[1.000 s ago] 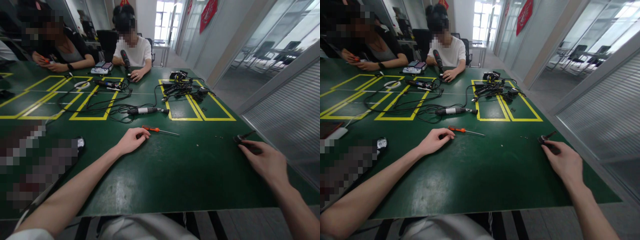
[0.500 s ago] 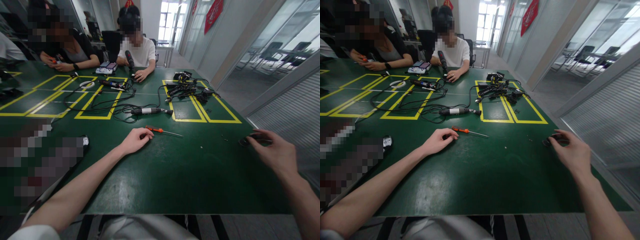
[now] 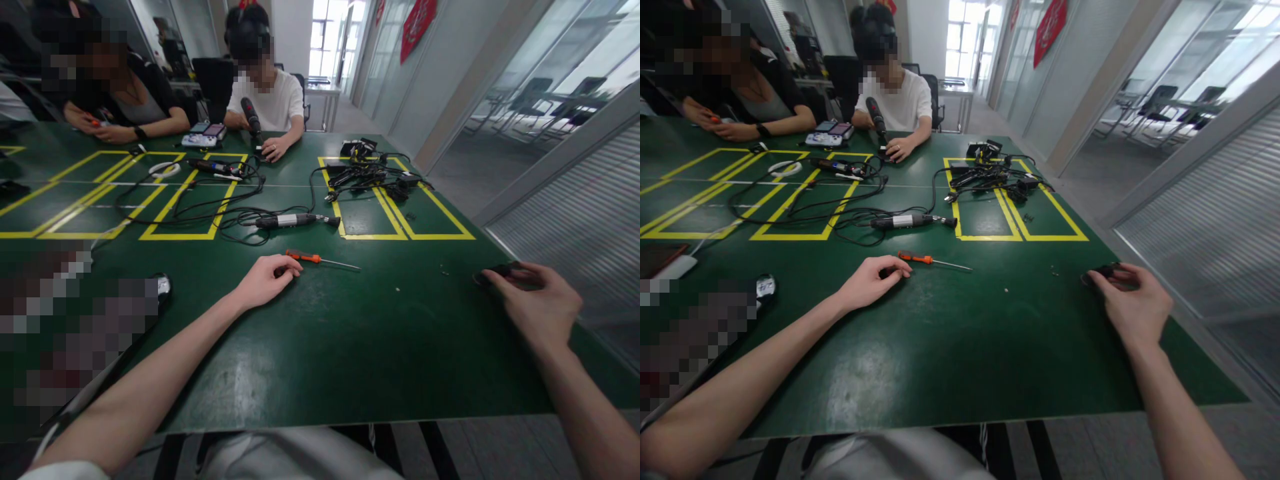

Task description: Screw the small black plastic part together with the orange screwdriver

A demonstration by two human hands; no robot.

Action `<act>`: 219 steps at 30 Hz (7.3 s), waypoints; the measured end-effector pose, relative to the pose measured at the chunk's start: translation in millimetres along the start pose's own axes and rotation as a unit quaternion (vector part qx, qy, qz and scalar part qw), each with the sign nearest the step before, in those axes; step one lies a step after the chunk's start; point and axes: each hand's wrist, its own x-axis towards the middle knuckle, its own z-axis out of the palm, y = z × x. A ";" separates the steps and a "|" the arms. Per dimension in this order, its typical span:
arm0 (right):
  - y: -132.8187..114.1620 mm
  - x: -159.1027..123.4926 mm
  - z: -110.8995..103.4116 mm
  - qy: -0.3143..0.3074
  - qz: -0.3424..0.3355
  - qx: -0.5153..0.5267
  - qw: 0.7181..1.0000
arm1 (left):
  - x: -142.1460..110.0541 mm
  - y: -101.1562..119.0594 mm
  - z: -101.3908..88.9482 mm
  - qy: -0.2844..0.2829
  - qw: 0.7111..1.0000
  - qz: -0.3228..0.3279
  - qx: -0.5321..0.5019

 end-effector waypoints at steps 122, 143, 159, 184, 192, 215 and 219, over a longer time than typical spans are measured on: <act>-60.2 -21.2 15.2 -0.273 -0.084 -0.005 0.958 | -2.4 0.3 -0.4 0.000 1.000 -0.005 0.006; -9.0 -8.8 -22.2 0.026 -0.060 0.079 0.995 | -1.4 -1.7 -4.0 -0.004 1.000 0.009 0.014; 46.1 12.6 0.5 -0.027 -0.341 -0.070 0.937 | -2.1 -2.0 1.3 0.002 1.000 -0.005 -0.003; 54.5 15.3 4.6 0.049 -0.441 -0.018 0.896 | -1.3 -4.0 2.0 0.007 1.000 0.015 0.000; 57.2 16.2 6.1 0.036 -0.434 -0.024 0.900 | -2.4 -4.8 2.0 0.006 1.000 0.015 -0.002; 7.9 0.8 0.2 -0.063 0.058 0.188 0.979 | -1.3 -5.1 2.0 0.007 1.000 0.022 0.008; 2.5 2.3 0.1 -0.055 0.114 0.187 0.974 | -1.3 -4.7 1.6 0.005 1.000 0.020 0.011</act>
